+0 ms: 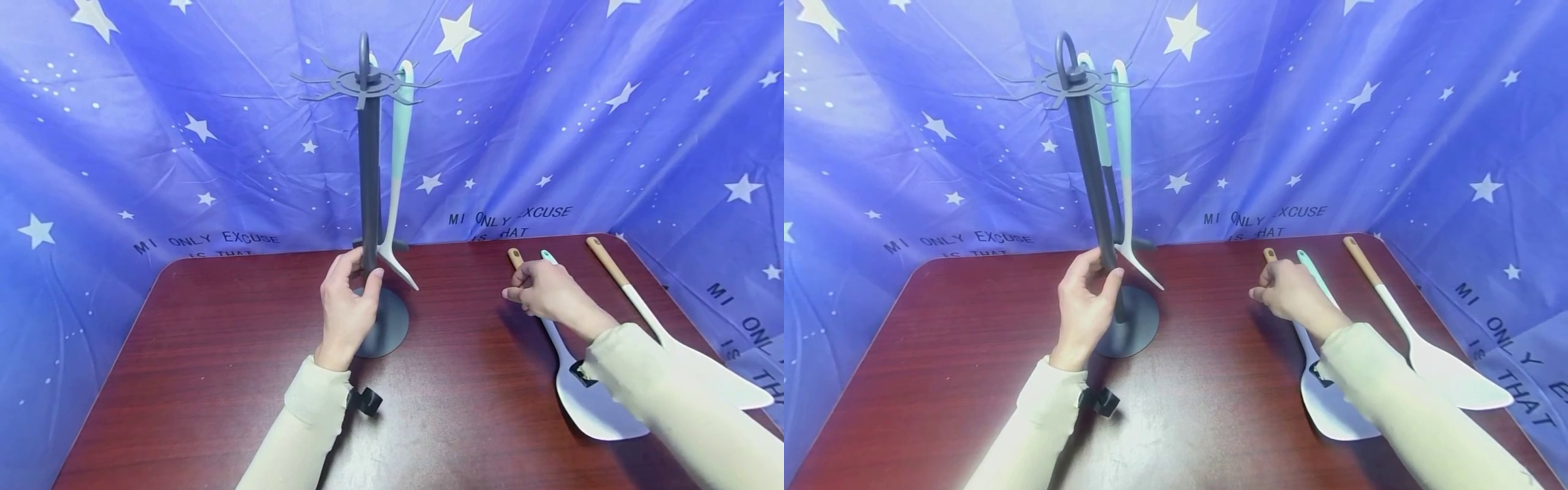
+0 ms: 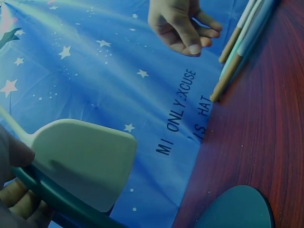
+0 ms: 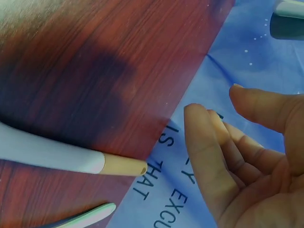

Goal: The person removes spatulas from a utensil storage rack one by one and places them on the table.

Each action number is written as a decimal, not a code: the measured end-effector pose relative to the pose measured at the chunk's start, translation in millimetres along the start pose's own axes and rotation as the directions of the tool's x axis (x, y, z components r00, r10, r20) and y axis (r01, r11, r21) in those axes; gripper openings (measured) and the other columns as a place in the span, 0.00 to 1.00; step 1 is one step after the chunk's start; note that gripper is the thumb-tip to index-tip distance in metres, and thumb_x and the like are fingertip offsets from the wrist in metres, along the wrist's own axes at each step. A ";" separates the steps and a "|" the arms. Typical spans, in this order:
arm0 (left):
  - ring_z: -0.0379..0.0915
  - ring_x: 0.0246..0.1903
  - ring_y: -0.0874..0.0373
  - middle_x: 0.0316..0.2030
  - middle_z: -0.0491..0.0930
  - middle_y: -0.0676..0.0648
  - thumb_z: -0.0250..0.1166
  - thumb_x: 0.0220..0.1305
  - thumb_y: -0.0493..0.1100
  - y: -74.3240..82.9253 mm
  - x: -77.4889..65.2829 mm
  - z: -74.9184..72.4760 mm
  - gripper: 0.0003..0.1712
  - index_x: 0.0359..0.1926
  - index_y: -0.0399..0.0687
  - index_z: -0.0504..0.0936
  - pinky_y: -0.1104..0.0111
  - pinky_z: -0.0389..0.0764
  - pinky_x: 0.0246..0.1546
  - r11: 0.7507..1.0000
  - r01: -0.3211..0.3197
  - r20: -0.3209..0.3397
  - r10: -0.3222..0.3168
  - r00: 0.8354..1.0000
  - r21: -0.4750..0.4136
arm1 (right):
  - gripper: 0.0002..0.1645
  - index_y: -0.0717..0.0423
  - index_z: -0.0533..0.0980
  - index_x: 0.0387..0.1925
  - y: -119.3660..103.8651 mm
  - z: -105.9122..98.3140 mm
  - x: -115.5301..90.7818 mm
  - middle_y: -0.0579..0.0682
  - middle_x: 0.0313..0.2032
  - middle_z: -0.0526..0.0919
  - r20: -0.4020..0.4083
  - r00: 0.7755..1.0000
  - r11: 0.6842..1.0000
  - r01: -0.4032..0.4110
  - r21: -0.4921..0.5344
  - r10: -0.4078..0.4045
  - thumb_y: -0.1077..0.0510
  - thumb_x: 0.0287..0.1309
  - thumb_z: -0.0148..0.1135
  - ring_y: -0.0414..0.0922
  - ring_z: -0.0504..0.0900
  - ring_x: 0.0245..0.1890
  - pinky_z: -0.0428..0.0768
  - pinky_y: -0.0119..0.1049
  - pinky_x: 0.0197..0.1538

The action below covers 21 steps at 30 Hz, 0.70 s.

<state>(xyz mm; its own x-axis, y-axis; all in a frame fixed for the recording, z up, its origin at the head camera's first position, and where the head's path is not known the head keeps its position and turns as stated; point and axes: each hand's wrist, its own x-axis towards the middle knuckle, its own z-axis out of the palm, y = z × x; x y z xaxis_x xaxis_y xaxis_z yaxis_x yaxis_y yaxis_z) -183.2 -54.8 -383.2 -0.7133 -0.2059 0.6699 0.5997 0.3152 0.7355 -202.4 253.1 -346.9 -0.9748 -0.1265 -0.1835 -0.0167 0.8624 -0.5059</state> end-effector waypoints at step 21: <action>0.79 0.28 0.51 0.30 0.81 0.40 0.72 0.48 0.28 11.1 0.8 1.5 0.12 0.34 0.33 0.79 0.60 0.84 0.31 0.999 0.040 -0.085 -0.037 0.996 0.034 | 0.12 0.59 0.77 0.32 -25.4 9.8 -0.7 0.49 0.22 0.82 -0.102 0.992 0.990 0.083 0.114 -0.071 0.53 0.58 0.65 0.43 0.82 0.22 0.77 0.36 0.26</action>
<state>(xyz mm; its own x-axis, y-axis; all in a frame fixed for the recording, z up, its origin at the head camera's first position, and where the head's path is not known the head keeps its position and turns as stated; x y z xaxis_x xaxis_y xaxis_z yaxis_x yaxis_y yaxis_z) -177.6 -50.1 -374.6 -0.7014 -0.2959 0.6485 0.5578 0.3384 0.7578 -199.1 226.6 -342.2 -0.9888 -0.1366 -0.0599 -0.0717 0.7875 -0.6122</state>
